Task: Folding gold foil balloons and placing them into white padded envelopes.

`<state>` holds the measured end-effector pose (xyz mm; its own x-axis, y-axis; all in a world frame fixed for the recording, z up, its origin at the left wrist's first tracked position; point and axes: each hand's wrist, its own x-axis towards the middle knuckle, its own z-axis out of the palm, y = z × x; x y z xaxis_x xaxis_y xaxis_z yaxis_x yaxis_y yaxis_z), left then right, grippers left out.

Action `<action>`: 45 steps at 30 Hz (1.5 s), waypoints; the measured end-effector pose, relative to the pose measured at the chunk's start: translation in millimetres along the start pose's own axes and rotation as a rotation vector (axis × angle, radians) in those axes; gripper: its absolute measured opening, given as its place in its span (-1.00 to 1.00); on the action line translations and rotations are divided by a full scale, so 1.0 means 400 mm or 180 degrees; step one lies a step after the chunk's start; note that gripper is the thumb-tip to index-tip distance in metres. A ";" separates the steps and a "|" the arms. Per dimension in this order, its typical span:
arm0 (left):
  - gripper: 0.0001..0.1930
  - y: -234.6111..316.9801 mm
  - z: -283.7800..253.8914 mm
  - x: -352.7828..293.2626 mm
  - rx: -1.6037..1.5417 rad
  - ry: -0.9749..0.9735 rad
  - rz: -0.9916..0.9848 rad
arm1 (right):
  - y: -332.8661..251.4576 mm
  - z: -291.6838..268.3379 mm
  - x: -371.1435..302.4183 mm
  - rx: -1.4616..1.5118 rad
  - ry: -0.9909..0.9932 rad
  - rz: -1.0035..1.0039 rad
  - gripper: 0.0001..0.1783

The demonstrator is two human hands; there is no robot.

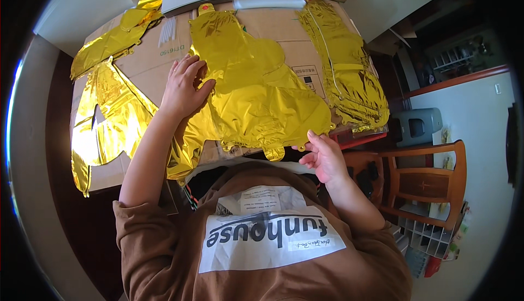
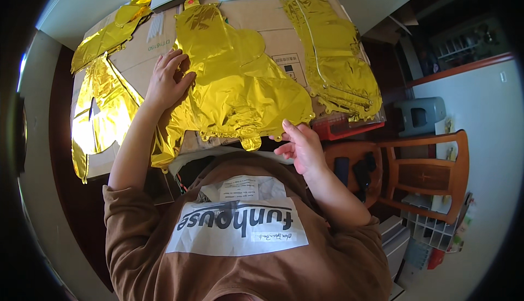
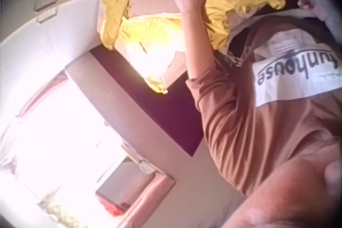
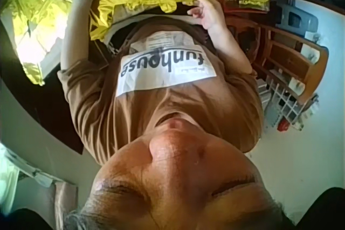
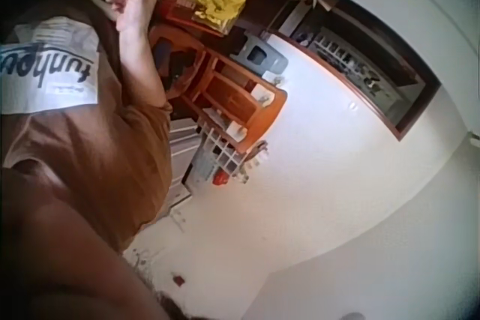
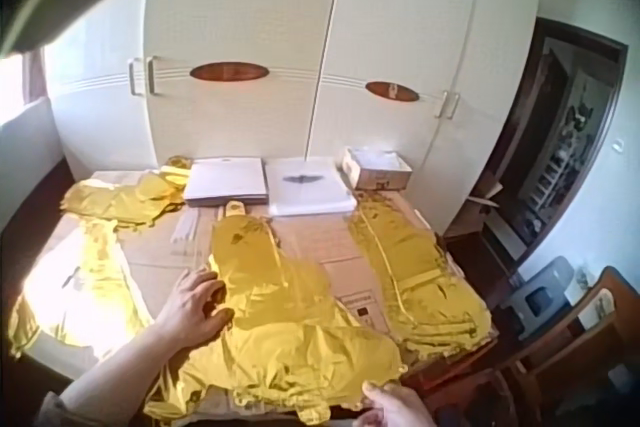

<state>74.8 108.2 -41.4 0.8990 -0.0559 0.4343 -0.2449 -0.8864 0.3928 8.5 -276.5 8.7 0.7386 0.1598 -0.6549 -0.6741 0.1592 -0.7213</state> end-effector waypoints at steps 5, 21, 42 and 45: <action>-0.45 0.007 -0.004 -0.004 -0.0008 0.0002 -0.0039 | -0.021 0.005 0.016 -0.0059 -0.0103 0.0105 -0.55; -0.45 0.024 -0.024 -0.002 -0.0002 -0.0004 -0.0046 | -0.065 0.012 0.065 -0.1027 0.0293 -0.0323 -0.74; -0.42 0.096 -0.095 0.028 0.0400 -0.0415 -0.0173 | -0.025 -0.003 0.028 -0.0992 0.0196 -0.0875 -0.75; -0.45 0.078 -0.076 0.044 0.0288 -0.0220 0.0039 | -0.019 -0.009 0.041 -0.1043 0.0213 -0.0803 -0.76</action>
<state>72.0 93.6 3.1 0.9198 -0.0959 0.3804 -0.2251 -0.9232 0.3116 26.0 -278.7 2.7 0.8865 0.0901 -0.4538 -0.4406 -0.1348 -0.8875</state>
